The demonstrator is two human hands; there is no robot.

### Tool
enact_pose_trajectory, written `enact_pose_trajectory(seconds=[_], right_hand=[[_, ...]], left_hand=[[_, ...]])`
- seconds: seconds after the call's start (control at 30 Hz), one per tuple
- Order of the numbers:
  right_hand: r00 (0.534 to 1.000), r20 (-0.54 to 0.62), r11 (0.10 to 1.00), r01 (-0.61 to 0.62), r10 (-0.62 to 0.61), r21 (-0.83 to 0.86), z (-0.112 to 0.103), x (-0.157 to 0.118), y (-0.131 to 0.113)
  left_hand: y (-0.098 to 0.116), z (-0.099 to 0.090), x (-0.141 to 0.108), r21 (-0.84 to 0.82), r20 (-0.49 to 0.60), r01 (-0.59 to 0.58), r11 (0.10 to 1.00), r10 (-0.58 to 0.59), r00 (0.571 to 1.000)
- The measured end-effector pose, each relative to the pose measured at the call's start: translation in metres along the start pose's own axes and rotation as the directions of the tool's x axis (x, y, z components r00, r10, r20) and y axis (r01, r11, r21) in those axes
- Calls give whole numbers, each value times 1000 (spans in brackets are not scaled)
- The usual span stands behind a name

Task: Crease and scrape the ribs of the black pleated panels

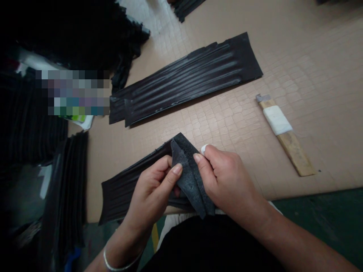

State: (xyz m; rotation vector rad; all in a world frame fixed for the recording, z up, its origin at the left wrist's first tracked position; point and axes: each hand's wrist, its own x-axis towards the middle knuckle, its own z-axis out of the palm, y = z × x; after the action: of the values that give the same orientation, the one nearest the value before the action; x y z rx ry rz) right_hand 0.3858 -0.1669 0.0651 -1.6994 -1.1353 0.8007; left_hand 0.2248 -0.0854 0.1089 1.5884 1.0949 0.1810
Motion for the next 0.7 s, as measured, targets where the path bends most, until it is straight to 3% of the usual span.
enact_pose_trajectory(seconds=[0.27, 0.4, 0.47, 0.53, 0.63, 0.7], right_hand=[[994, 49, 993, -101, 99, 53, -2, -4, 19], [995, 32, 995, -96, 96, 4, -7, 0, 34], [996, -13, 993, -84, 83, -80, -10, 1, 44], [993, -69, 983, -103, 93, -149, -13, 2, 53], [985, -118, 976, -148, 130, -160, -17, 0, 61], [990, -107, 978, -107, 89, -180, -18, -3, 61]], left_hand=[[-14, 11, 5, -213, 15, -22, 977, 26, 1000], [-18, 21, 14, -218, 59, -39, 975, 53, 997], [-23, 23, 20, -124, 47, -166, 978, 173, 984], [-30, 23, 25, 66, 20, -377, 924, 376, 926], [-46, 24, 29, 384, 90, -568, 728, 583, 808], [-56, 27, 30, 507, 161, -590, 629, 603, 781]])
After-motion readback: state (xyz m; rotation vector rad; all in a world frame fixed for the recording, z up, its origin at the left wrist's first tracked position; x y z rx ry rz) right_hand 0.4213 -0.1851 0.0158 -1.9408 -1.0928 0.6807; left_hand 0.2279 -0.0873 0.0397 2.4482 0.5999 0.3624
